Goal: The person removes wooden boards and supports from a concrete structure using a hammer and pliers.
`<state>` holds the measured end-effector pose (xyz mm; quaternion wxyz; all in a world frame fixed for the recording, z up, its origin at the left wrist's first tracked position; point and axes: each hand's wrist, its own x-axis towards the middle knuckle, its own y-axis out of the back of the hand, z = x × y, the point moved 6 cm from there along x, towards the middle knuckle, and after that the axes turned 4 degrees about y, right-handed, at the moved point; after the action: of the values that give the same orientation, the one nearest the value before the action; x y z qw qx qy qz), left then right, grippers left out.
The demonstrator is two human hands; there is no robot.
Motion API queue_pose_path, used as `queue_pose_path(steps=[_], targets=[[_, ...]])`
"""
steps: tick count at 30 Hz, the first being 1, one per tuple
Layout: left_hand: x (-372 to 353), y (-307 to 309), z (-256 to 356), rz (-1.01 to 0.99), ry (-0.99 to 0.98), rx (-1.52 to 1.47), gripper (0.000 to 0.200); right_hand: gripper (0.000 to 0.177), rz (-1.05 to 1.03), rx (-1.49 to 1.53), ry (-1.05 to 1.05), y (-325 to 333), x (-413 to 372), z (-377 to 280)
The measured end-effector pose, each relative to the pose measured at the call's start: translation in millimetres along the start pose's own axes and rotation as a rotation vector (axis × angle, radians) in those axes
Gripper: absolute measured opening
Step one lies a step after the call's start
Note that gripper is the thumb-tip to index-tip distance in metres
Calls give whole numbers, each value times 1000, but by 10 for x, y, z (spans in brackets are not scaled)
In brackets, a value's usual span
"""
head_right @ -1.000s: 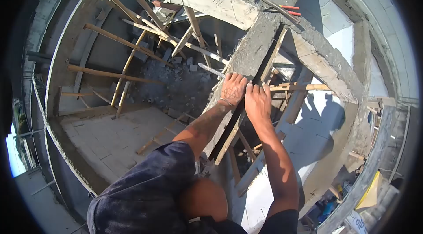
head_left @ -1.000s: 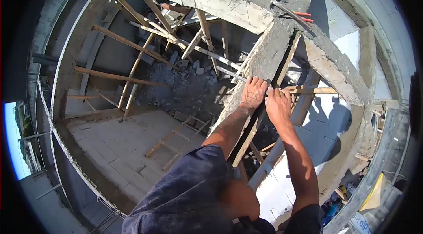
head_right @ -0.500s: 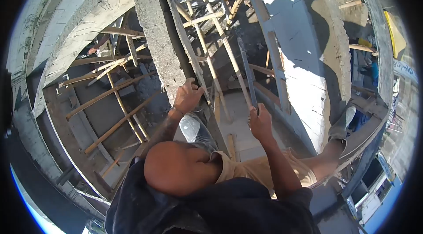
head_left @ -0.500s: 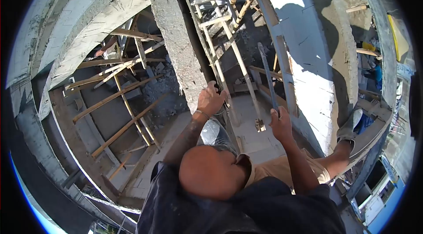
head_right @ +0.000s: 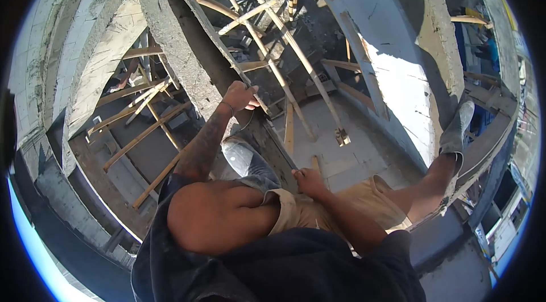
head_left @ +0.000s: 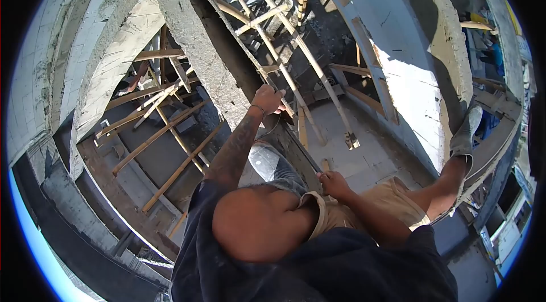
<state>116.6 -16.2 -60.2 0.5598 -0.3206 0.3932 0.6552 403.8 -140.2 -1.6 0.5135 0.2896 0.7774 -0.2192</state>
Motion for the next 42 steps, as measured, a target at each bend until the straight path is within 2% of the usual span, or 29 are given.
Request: queue_pose_path(steps=[1, 3, 4, 6, 7, 9, 10, 12, 13, 15, 16, 18, 19, 20, 21, 23, 24, 27, 30, 32, 34, 35, 37, 42], targets=[[18, 27, -12, 8, -3, 2, 34, 33, -4, 0, 7, -86, 155, -28], [34, 23, -18, -37, -39, 160, 36, 28, -23, 265, -15, -229, 440, -116], [27, 38, -15, -27, -36, 158, 36, 28, -31, 261, -12, -288, 499, -228], [15, 34, 63, 64, -147, 398, 39, 22, -14, 686, -216, -408, 537, -340], [10, 17, 65, 67, -148, 390, 39, 22, -13, 677, -215, -403, 558, -446], [-15, 13, 122, 135, -227, 477, 41, 19, -61, 948, -291, -456, 611, -649], [0, -8, 109, 140, -230, 472, 41, 19, -61, 942, -286, -443, 693, -742], [21, 27, 49, 286, -264, 576, 39, 19, -69, 1233, -426, -535, 788, -859], [-44, 96, 127, 310, -276, 571, 39, 19, -81, 1220, -406, -587, 829, -945], [-270, 243, 85, 354, -139, 538, 40, 11, 3, 1039, -230, -677, 829, -997], [-407, 377, 190, 447, -189, 529, 38, 11, 49, 1009, -189, -713, 858, -951], [-623, 831, 279, 821, -380, 226, 35, 10, 64, 896, -170, -642, 926, -863], [-763, 1018, 311, 1115, -407, 455, 41, 9, 83, 793, -143, -546, 897, -915], [-736, 1169, 195, 1151, -224, 411, 63, 11, 24, 897, -233, -376, 863, -943], [-552, 1248, -14, 1142, -76, 345, 91, 7, -7, 904, -280, -177, 921, -938], [-343, 1212, -159, 1000, 70, 168, 112, 12, -62, 954, -394, 213, 1008, -1054], [-308, 1173, -160, 987, 76, 178, 120, 15, -89, 1010, -469, 330, 1005, -1146], [-338, 1159, -153, 936, 97, 142, 119, 16, -158, 934, -512, 520, 1069, -1199], [-351, 1150, -123, 959, 130, 162, 118, 10, -168, 721, -364, 316, 1016, -1198], [-348, 1133, -124, 980, 113, 160, 116, 9, -112, 797, -231, -190, 896, -1145], [-334, 1131, -121, 990, 115, 164, 116, 10, 21, 641, -72, -677, 782, -1046], [-335, 1137, -131, 992, 124, 180, 116, 10, 13, 644, -74, -761, 753, -1031], [-375, 1117, -143, 984, 135, 172, 114, 12, 217, 528, -34, -684, 639, -983], [-373, 1120, -90, 1007, 103, 174, 114, 11, 284, 404, -33, -485, 850, -1147]])
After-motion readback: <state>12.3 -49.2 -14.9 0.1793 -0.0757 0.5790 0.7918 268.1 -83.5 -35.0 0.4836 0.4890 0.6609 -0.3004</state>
